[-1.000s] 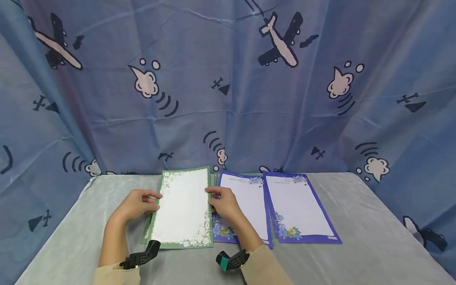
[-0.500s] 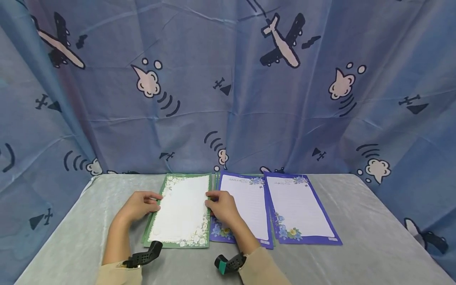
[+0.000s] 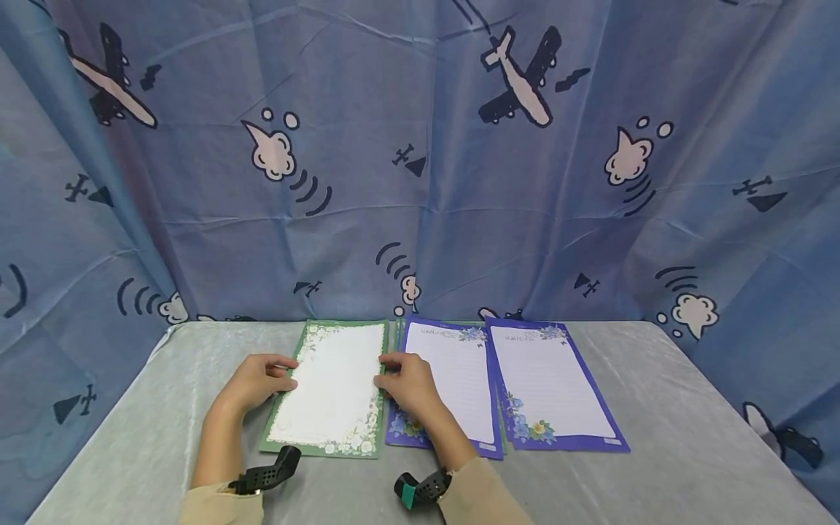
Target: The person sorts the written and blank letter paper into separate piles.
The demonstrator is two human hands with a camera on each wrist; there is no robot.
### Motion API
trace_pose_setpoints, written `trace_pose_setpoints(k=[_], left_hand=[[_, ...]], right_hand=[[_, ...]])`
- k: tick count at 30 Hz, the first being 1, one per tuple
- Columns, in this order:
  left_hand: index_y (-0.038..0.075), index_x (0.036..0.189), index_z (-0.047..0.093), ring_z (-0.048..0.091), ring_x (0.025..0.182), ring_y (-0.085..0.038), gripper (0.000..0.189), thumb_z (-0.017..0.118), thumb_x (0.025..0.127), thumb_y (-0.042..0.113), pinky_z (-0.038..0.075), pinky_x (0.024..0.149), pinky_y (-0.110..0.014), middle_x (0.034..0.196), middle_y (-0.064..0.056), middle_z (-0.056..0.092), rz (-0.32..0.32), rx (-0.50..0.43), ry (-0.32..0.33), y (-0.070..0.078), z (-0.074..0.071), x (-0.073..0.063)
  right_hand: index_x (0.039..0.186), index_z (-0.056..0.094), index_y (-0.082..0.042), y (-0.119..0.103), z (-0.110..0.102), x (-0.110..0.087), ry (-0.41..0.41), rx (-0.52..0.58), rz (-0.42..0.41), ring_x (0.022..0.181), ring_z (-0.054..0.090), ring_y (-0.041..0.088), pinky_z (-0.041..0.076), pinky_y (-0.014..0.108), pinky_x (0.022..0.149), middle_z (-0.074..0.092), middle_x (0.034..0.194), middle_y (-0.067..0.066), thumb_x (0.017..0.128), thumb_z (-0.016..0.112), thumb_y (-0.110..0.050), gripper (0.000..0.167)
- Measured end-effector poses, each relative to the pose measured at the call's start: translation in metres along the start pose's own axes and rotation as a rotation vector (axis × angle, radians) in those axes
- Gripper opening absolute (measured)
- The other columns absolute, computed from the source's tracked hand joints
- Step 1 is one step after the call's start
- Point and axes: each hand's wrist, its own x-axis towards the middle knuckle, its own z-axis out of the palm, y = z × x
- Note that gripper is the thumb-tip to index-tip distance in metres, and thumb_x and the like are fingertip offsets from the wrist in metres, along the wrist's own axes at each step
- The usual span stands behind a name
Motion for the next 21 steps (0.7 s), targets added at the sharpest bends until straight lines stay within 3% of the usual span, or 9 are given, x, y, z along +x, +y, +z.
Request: trace_pose_setpoints(k=[8, 11, 14, 21], left_hand=[[-0.002, 0.131, 0.064, 0.062, 0.104, -0.03, 0.047, 0.076, 0.089, 0.016, 0.054, 0.079, -0.039, 0.121, -0.025, 0.064, 0.018, 0.042, -0.015, 0.004, -0.005, -0.003], [-0.003, 0.132, 0.062, 0.062, 0.112, -0.037, 0.05, 0.076, 0.088, 0.017, 0.053, 0.089, -0.046, 0.123, -0.027, 0.064, 0.026, 0.084, -0.028, 0.008, -0.009, -0.006], [-0.003, 0.134, 0.061, 0.059, 0.121, -0.044, 0.054, 0.076, 0.088, 0.02, 0.049, 0.099, -0.054, 0.129, -0.029, 0.063, 0.025, 0.119, -0.047, 0.014, -0.013, -0.008], [-0.005, 0.137, 0.057, 0.054, 0.128, -0.049, 0.06, 0.077, 0.088, 0.022, 0.048, 0.102, -0.057, 0.137, -0.032, 0.058, -0.003, 0.146, -0.07, 0.024, -0.017, -0.012]], right_hand=[[0.119, 0.071, 0.005, -0.005, -0.002, 0.0, 0.026, -0.008, 0.003, 0.06, 0.065, 0.014, 0.052, 0.025, 0.055, 0.076, 0.096, 0.017, 0.088, 0.074, -0.009, 0.035], [0.119, 0.071, 0.004, -0.008, -0.003, -0.001, 0.044, -0.037, -0.006, 0.077, 0.073, 0.022, 0.058, 0.029, 0.064, 0.076, 0.104, 0.018, 0.09, 0.072, -0.013, 0.034], [0.121, 0.071, 0.001, -0.014, -0.005, -0.003, 0.027, -0.04, 0.012, 0.102, 0.073, 0.029, 0.061, 0.038, 0.081, 0.073, 0.118, 0.018, 0.094, 0.07, -0.02, 0.035], [0.143, 0.054, -0.001, -0.031, -0.009, -0.008, -0.129, 0.125, 0.136, 0.14, 0.047, 0.044, 0.044, 0.06, 0.109, 0.049, 0.151, 0.023, 0.098, 0.065, -0.033, 0.056]])
